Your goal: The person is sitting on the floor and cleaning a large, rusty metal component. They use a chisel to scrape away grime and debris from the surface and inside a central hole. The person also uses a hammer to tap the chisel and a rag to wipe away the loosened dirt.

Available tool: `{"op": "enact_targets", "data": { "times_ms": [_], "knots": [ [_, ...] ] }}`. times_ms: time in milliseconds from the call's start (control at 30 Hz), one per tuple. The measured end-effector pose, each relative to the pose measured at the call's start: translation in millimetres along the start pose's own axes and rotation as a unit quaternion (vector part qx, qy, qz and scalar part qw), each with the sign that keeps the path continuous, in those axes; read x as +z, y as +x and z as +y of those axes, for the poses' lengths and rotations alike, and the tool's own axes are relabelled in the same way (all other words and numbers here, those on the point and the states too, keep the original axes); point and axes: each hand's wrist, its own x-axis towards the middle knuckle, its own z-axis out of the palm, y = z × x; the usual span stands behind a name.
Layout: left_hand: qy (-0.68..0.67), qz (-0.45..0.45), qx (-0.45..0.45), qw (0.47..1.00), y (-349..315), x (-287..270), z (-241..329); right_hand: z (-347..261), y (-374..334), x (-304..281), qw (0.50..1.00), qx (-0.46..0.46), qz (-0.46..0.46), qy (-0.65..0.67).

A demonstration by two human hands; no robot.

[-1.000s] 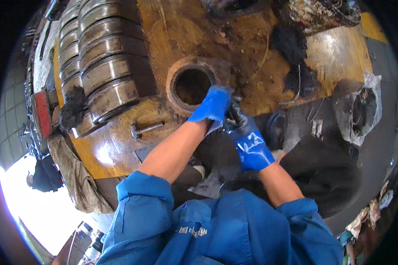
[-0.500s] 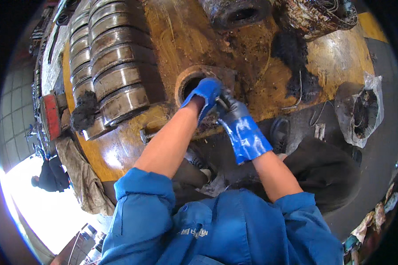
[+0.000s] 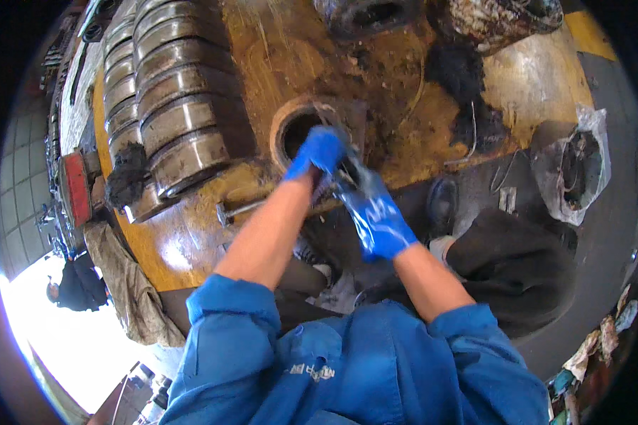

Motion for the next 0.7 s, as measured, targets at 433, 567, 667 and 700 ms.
{"op": "enact_targets", "data": {
  "times_ms": [433, 567, 667, 700],
  "knots": [
    [-0.042, 0.014, 0.001, 0.999, -3.7, 8.8, -6.7, 18.9, 11.5, -4.0, 0.964, -0.158, -0.036, -0.211],
    [0.129, -0.104, 0.052, 0.985, 15.6, -19.7, 44.5, 7.0, -3.8, -19.4, 0.997, 0.031, 0.054, -0.035],
    [-0.03, -0.055, -0.061, 0.996, -12.5, 51.3, 52.2, 32.4, -34.7, -40.0, 0.964, -0.107, -0.002, -0.245],
    [0.056, -0.124, 0.003, 0.991, 1.4, 23.2, 73.5, 39.1, -34.2, -51.7, 0.969, -0.114, 0.002, -0.219]
  ]
}}
